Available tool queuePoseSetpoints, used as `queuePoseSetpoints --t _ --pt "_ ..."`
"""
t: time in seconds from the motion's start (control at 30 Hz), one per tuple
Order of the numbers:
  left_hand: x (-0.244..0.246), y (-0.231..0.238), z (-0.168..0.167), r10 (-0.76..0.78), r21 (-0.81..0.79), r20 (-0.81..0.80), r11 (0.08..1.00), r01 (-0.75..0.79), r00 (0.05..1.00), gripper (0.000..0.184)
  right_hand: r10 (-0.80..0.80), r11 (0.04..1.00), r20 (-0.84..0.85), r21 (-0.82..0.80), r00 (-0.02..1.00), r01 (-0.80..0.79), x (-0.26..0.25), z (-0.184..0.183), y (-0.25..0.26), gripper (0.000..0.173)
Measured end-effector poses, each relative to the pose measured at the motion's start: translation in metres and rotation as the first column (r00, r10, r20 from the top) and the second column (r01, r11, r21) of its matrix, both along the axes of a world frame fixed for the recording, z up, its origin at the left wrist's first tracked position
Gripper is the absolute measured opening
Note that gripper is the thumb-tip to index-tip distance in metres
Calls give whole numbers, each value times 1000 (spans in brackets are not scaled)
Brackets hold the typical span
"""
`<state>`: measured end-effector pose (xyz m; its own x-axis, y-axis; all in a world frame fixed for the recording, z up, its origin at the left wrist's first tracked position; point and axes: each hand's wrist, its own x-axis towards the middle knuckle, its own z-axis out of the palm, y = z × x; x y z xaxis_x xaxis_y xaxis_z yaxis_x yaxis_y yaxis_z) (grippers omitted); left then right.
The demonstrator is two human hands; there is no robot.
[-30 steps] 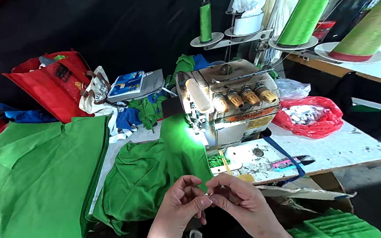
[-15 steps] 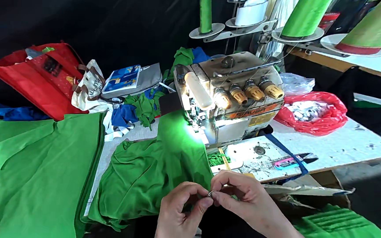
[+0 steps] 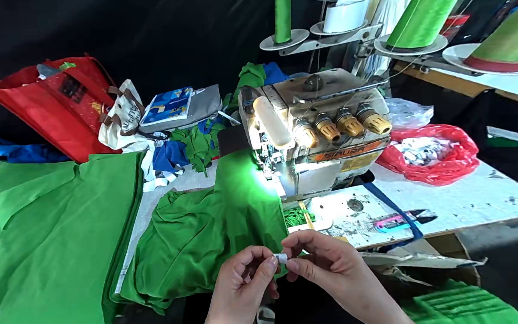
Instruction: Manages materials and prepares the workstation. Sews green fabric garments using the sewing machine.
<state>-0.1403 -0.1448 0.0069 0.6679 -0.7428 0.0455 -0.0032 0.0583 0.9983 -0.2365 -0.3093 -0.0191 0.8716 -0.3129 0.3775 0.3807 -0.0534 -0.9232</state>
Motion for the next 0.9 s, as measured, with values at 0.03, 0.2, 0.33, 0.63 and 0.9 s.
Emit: queuePoseSetpoints --t 0.03,0.2,0.33,0.63,0.9 --pt "0 -1 0 3 3 -3 1000 -3 1000 11 -11 1000 -1 -7 1000 10 0 0 0 18" --pt "-1 -3 -2 18 -1 -17 1000 -18 1000 10 -4 1000 -9 8 1000 4 1 -3 0 17" --pt "-3 -6 -5 60 -8 5 998 -60 998 10 -22 1000 -50 6 998 23 2 -1 0 19" --pt "-4 -7 -8 32 -93 -39 995 -35 999 13 -91 994 10 -66 996 91 5 -5 3 16" --pt "8 2 -3 -138 59 207 990 128 968 14 -61 990 41 -123 997 65 3 -3 1 16"
